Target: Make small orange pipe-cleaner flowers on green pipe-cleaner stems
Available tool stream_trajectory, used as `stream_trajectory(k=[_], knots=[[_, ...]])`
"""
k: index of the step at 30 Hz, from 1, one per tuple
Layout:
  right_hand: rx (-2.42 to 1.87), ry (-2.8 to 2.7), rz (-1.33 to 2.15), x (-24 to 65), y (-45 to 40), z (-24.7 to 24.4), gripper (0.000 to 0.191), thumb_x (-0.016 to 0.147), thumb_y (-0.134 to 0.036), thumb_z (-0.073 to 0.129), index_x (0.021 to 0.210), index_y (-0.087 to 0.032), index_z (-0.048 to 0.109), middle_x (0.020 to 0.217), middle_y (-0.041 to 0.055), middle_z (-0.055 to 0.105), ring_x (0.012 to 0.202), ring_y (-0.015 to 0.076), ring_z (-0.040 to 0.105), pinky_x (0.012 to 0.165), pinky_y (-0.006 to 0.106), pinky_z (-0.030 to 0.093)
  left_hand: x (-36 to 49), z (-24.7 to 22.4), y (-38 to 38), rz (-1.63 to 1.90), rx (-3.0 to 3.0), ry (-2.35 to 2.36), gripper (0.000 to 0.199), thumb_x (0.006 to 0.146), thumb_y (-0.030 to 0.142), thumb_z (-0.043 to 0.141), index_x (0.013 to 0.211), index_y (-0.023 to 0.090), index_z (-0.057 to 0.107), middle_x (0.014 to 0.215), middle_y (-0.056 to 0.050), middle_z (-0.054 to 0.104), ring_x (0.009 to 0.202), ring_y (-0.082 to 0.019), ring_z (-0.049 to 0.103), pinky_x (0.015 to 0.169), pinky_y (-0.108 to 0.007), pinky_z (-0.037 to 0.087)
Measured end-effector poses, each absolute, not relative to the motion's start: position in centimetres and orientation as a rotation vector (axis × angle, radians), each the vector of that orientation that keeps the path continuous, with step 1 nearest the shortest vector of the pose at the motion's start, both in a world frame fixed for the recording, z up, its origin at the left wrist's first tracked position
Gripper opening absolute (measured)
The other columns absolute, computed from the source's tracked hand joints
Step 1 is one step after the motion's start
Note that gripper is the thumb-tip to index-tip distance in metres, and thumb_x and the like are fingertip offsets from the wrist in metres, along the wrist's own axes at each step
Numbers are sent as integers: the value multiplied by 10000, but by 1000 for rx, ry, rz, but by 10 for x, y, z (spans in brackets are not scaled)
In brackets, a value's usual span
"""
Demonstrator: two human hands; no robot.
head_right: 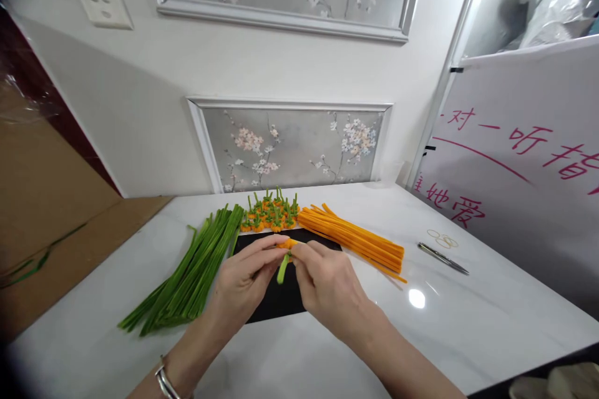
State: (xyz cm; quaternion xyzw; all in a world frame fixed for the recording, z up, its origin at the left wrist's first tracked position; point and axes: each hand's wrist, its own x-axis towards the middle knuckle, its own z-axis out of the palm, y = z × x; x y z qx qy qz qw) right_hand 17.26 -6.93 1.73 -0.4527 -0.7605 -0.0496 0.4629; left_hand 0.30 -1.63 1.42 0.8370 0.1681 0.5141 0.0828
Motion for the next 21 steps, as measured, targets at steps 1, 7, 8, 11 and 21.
stream_trajectory(k=[1, 7, 8, 11, 21], knots=[[-1044, -1936, -315, 175, -67, 16, 223, 926, -101, 417, 891, -153, 631, 676, 29, 606, 569, 133, 559, 526, 246, 419, 4, 16, -17, 1465, 2406, 554, 184, 897, 108, 547, 891, 168, 722, 1034, -91, 721, 930, -166, 695, 799, -241, 587], [-967, -2083, -523, 187, -58, 21, 236, 953, -98, 405, 914, -193, 618, 730, 31, 660, 605, 140, 599, 558, 263, 425, 4, 22, -19, 1172, 2000, 651, 193, 873, 190, 590, 709, 158, 686, 772, -45, 689, 753, -161, 638, 677, -261, 536], [-1015, -2049, -397, 188, -59, 24, 203, 951, -118, 427, 916, -203, 608, 726, 20, 658, 603, 136, 604, 550, 255, 428, 4, 23, -19, 1176, 1971, 662, 188, 874, 198, 592, 713, 160, 682, 770, -41, 683, 737, -155, 626, 670, -260, 524], [-1143, -1912, 1, 186, -63, 31, 133, 934, -156, 471, 893, -217, 582, 660, -20, 619, 564, 125, 591, 537, 240, 444, 4, 23, -19, 1208, 1940, 673, 193, 875, 197, 587, 702, 165, 667, 808, -47, 682, 791, -166, 621, 684, -263, 503], [-1217, -1911, -1, 170, -65, 36, 156, 911, -129, 460, 803, -193, 553, 773, 38, 631, 686, 165, 605, 620, 273, 454, 8, 24, -22, 1295, 2011, 585, 131, 877, 169, 582, 822, 173, 701, 963, -73, 674, 870, -168, 622, 748, -268, 519]])
